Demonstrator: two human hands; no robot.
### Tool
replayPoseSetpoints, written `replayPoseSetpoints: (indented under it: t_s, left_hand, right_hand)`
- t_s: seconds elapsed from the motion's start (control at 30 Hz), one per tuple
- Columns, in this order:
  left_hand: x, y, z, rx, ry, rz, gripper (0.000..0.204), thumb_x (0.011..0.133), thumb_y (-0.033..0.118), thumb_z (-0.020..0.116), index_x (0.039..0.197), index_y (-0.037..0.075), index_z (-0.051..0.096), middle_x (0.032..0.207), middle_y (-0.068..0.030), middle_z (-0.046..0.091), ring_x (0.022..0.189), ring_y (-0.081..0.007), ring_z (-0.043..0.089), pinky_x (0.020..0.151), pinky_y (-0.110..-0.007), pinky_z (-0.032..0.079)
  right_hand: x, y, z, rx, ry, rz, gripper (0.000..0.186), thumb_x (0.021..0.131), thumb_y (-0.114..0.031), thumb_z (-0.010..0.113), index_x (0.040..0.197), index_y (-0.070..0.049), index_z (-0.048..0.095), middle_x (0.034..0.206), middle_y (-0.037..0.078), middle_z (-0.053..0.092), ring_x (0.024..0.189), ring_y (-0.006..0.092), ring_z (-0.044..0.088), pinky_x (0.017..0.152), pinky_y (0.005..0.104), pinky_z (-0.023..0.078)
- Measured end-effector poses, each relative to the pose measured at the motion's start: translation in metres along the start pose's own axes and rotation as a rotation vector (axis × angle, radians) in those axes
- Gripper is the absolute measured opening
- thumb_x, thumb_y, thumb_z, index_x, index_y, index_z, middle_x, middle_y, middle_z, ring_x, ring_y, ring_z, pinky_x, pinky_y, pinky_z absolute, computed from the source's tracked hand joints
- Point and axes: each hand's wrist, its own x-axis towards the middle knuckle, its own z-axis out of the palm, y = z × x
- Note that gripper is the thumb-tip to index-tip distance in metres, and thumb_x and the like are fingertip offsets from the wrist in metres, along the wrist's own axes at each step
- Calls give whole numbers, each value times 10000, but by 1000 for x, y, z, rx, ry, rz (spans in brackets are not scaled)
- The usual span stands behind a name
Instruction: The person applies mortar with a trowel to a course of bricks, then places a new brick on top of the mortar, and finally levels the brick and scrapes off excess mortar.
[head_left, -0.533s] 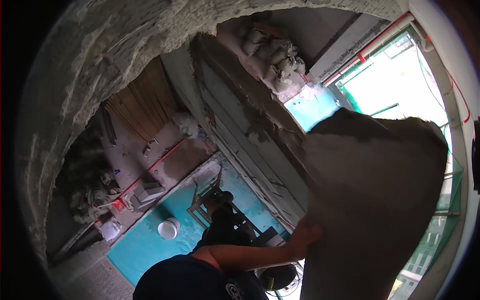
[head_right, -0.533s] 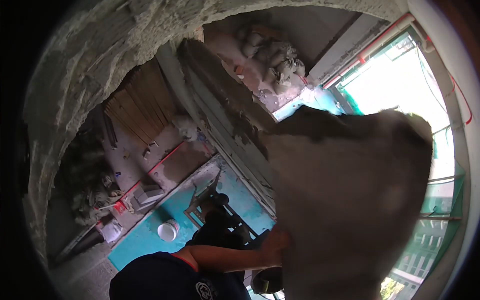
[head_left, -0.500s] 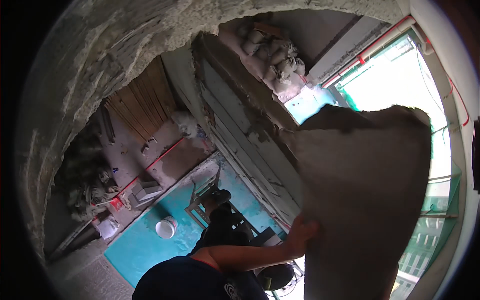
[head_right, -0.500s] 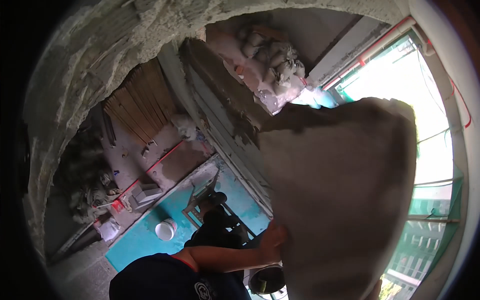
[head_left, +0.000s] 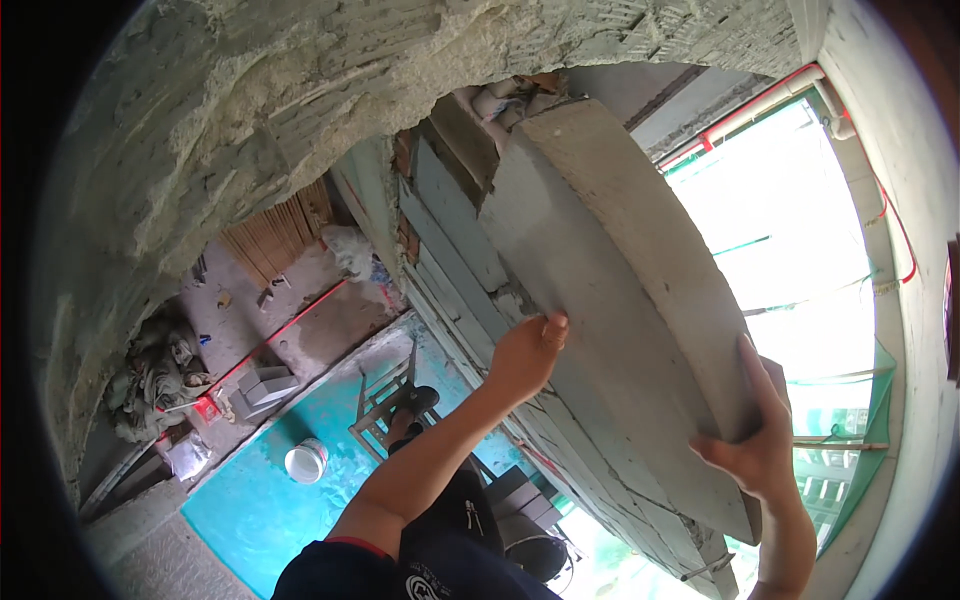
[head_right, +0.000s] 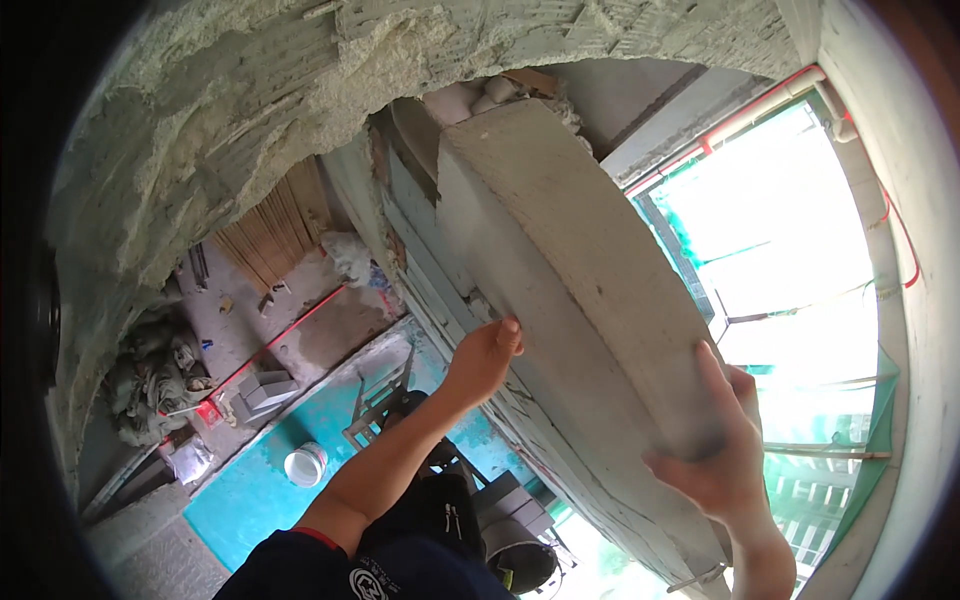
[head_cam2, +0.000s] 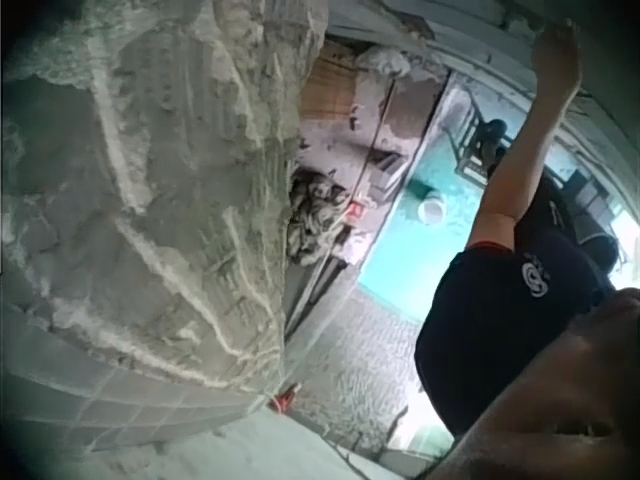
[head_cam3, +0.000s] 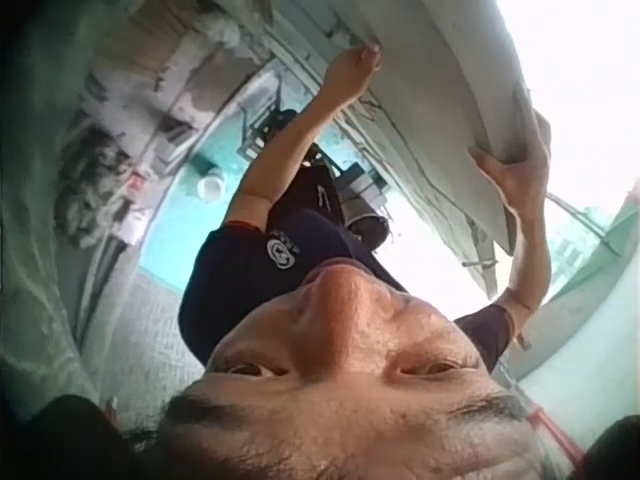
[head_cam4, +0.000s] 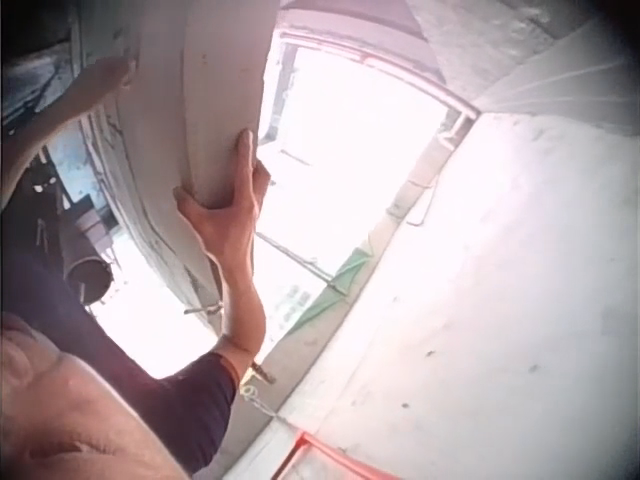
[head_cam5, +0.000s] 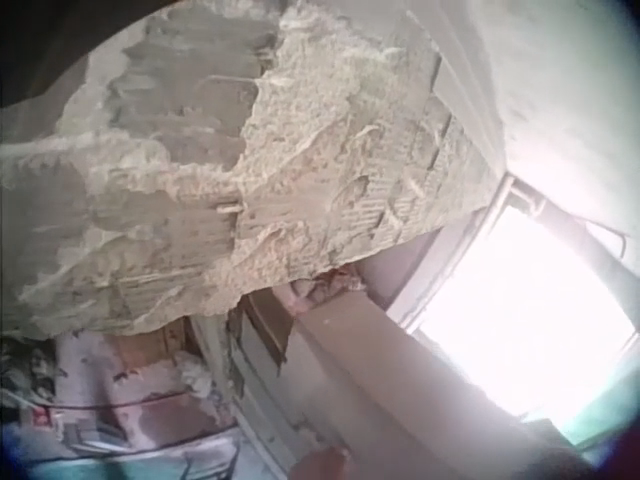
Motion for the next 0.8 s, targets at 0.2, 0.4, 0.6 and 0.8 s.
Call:
replayPoseSetpoints:
  t_s: [0.2, 0.4, 0.6, 0.8]
  left_hand:
    - [27, -8, -14, -9, -36, -11, 773, 906, 700, 202, 683, 32, 520, 606, -133, 514, 593, -332, 516, 566, -434, 395]
    - [34, -8, -22, 4, -1, -59, 788, 903, 705, 215, 686, 20, 540, 615, -142, 535, 613, -339, 539, 580, -431, 411]
    - [41, -9, -30, -21, -2, -43, 796, 901, 706, 221, 713, 11, 562, 664, -160, 566, 662, -352, 568, 610, -431, 429]
    - [46, -13, -26, -34, -21, -59, 783, 899, 708, 222, 711, 17, 539, 663, -139, 542, 650, -334, 543, 626, -431, 429]
  right_hand:
    - [32, -1, 10, -57, -9, 24, 1019, 512, -229, 780, 1429, -83, 360, 1156, 130, 473, 1086, 280, 473, 927, 384, 408]
    - [46, -7, 11, -25, -12, 44, 1027, 490, -263, 780, 1423, -91, 387, 1131, 123, 481, 1049, 273, 493, 908, 381, 424]
    - [56, -10, 12, -17, -12, 45, 1005, 473, -192, 763, 1415, -123, 418, 1133, 113, 453, 1034, 262, 493, 914, 374, 428]
    - [57, -5, 16, 26, -5, 102, 1012, 462, -177, 752, 1415, -114, 415, 1162, 112, 452, 1057, 270, 498, 928, 375, 432]
